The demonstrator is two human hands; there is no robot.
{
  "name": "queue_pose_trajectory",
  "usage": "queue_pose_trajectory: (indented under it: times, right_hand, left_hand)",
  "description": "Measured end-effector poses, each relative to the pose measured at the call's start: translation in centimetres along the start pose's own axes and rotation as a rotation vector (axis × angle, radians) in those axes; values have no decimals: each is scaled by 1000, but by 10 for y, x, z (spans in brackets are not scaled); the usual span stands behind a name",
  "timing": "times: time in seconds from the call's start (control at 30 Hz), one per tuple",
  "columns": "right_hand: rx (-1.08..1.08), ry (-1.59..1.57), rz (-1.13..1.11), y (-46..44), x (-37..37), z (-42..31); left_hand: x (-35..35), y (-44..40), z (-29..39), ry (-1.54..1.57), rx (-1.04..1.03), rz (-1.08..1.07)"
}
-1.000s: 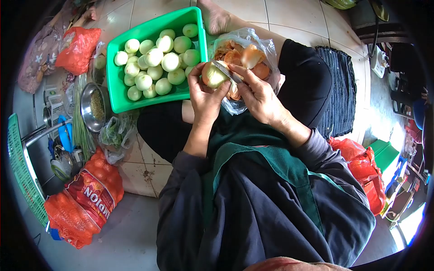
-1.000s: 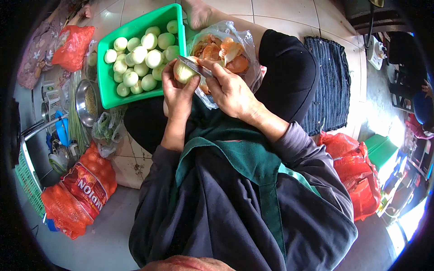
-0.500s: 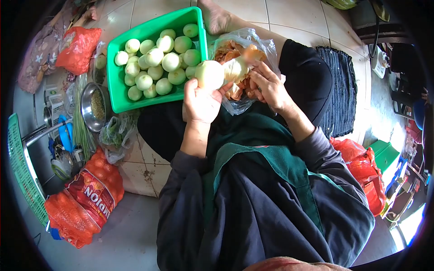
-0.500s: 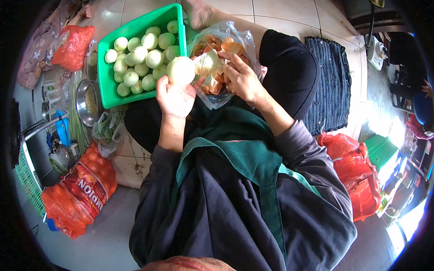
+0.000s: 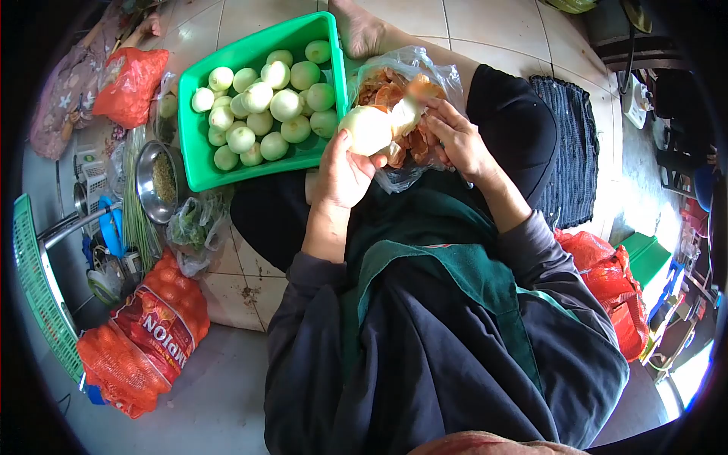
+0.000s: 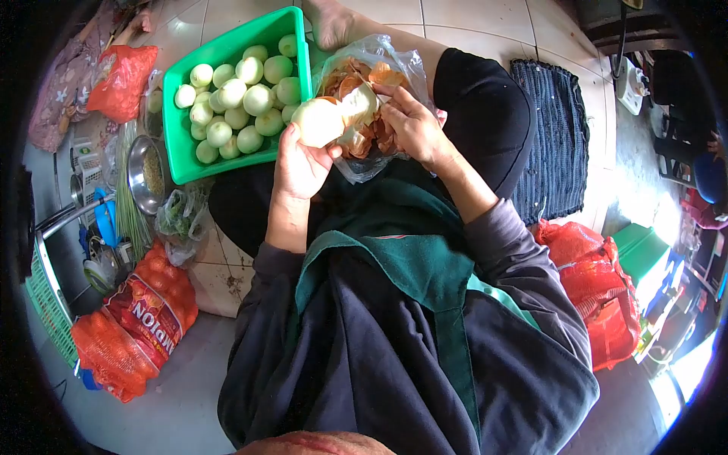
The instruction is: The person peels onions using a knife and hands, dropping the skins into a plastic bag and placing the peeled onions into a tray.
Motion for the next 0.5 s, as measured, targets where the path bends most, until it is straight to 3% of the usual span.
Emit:
queue_pose_trajectory:
  times: [0.13,0.27,0.5]
  right_hand:
    - [-18,31,103,-7,9,11]
    - [-61,118,98,-11,19,23]
    - [199,200,49,16,-4,-33]
  left_hand:
    - [-17,3,8,164,52,-85]
    - [1,2,13,171,17,8]
    - [0,-4,8,122,-59,113]
Point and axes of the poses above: each hand's wrist, its own y-axis away from the middle knuckle, its own x-axis out of the back of the hand, z = x × y, the point moved 9 cm from there along -y, towards the middle knuckle, and after that the axes turned 4 degrees about z, right-handed, at the moved point
